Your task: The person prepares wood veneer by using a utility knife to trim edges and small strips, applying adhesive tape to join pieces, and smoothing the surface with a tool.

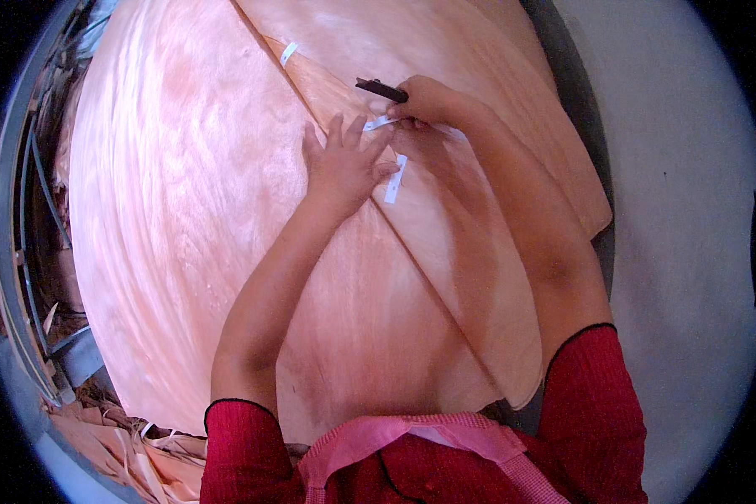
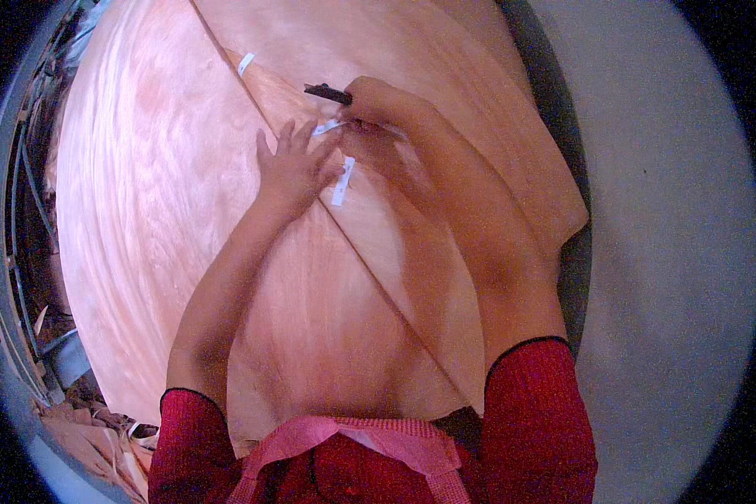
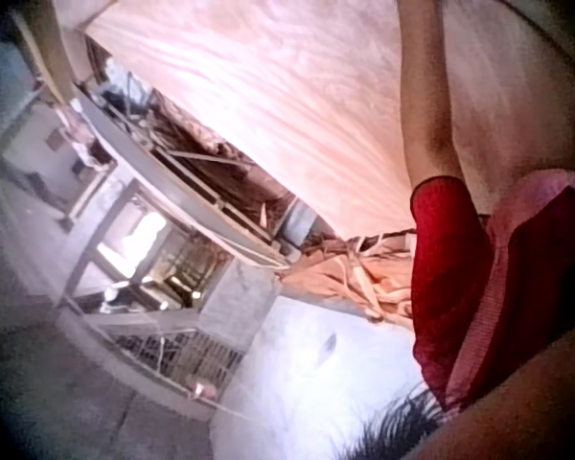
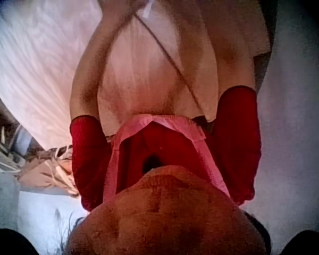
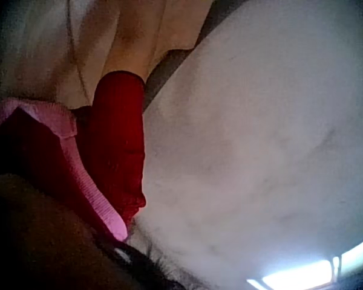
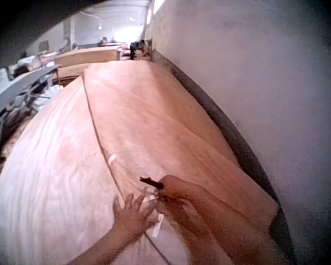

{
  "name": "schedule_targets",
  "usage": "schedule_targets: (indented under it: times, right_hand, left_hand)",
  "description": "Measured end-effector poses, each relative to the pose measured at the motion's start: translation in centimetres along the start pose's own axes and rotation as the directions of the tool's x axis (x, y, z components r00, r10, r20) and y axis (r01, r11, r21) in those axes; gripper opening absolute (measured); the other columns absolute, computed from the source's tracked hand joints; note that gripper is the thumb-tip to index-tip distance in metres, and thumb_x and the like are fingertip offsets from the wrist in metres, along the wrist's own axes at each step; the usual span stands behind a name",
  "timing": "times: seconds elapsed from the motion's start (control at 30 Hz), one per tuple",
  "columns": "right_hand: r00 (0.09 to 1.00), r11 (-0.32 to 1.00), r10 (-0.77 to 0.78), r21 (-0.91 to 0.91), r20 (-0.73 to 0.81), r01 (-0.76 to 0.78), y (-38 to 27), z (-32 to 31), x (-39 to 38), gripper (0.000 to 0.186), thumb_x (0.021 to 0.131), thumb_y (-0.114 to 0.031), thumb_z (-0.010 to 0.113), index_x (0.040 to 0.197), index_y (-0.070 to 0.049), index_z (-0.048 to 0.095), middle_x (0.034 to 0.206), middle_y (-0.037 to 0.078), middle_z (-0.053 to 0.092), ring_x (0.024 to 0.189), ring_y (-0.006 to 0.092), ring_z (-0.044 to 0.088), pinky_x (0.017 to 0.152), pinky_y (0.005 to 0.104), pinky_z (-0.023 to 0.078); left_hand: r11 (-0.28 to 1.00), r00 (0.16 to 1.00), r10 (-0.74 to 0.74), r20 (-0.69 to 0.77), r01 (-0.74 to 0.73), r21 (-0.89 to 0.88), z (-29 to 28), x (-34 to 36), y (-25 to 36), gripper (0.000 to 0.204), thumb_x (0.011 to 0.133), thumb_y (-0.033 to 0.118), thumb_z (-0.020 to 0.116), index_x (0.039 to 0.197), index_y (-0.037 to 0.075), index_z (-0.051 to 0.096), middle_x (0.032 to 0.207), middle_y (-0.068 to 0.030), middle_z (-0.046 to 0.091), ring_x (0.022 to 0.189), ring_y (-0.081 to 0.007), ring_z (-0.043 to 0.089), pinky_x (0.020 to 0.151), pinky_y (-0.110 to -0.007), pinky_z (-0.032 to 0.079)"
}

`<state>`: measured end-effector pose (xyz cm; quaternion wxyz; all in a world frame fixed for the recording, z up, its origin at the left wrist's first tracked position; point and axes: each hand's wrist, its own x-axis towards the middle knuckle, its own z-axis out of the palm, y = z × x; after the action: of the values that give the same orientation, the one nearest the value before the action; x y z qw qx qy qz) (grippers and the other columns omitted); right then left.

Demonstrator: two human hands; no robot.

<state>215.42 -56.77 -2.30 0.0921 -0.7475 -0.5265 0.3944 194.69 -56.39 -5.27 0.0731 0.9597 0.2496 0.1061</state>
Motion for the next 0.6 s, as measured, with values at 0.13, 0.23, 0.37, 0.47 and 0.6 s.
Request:
schedule_targets:
  times: [0.13, 0.23, 0.37, 0.47, 0.6]
  right_hand:
    - [1.000, 1.000, -0.008, 0.005, -0.018, 0.008, 0.2, 0.1, -0.1, 0.020, 0.077, -0.020, 0.064, 0.071, -0.001, 0.059, 0.052, 0.004, 0.055, 0.043, 0.0122, 0.051, 0.041, 0.0273, 0.040]
    - [0.998, 1.000, 0.025, 0.000, -0.062, -0.025, 0.1, 0.2, -0.3, 0.020, 0.076, -0.020, 0.065, 0.071, -0.001, 0.060, 0.051, 0.005, 0.055, 0.042, 0.0126, 0.051, 0.041, 0.0279, 0.040]
    - [0.998, 0.997, 0.020, -0.070, -0.066, -0.025, -0.4, 0.1, -0.4, 0.022, 0.075, -0.021, 0.066, 0.071, -0.001, 0.060, 0.051, 0.006, 0.055, 0.041, 0.0136, 0.051, 0.041, 0.0285, 0.040]
    - [0.995, 0.995, 0.019, -0.095, -0.094, -0.028, 0.2, 0.4, -0.3, 0.024, 0.074, -0.023, 0.066, 0.072, 0.000, 0.060, 0.052, 0.007, 0.056, 0.042, 0.0142, 0.052, 0.041, 0.0288, 0.041]
    - [0.992, 0.996, 0.006, -0.083, -0.129, -0.017, 0.2, 0.6, -0.4, 0.026, 0.075, -0.025, 0.066, 0.073, 0.000, 0.061, 0.052, 0.008, 0.056, 0.042, 0.0150, 0.053, 0.043, 0.0304, 0.042]
  left_hand:
    - [1.000, 1.000, 0.010, -0.029, -0.010, 0.004, 0.1, 0.1, 0.4, 0.054, 0.079, 0.054, 0.045, 0.125, 0.025, 0.046, 0.131, -0.0110, 0.037, 0.124, -0.0351, 0.027, 0.093, -0.065, 0.016]
    - [1.000, 0.999, 0.016, -0.034, -0.015, 0.016, -0.2, 0.1, 0.6, 0.055, 0.077, 0.054, 0.046, 0.124, 0.024, 0.047, 0.131, -0.0111, 0.037, 0.124, -0.0349, 0.027, 0.093, -0.065, 0.017]
    - [0.999, 1.000, 0.001, 0.003, -0.001, 0.042, -0.1, 0.1, 0.5, 0.057, 0.078, 0.054, 0.046, 0.127, 0.026, 0.043, 0.134, -0.0096, 0.034, 0.126, -0.0329, 0.026, 0.094, -0.066, 0.014]
    - [0.999, 0.998, 0.029, -0.064, -0.027, 0.034, 0.2, 0.1, 0.6, 0.055, 0.077, 0.053, 0.048, 0.123, 0.022, 0.047, 0.132, -0.0111, 0.036, 0.124, -0.0337, 0.028, 0.092, -0.066, 0.017]
    - [0.998, 0.997, 0.035, -0.073, -0.032, 0.046, 0.1, 0.5, 0.7, 0.053, 0.077, 0.052, 0.048, 0.118, 0.019, 0.052, 0.130, -0.0122, 0.038, 0.122, -0.0344, 0.030, 0.090, -0.067, 0.019]
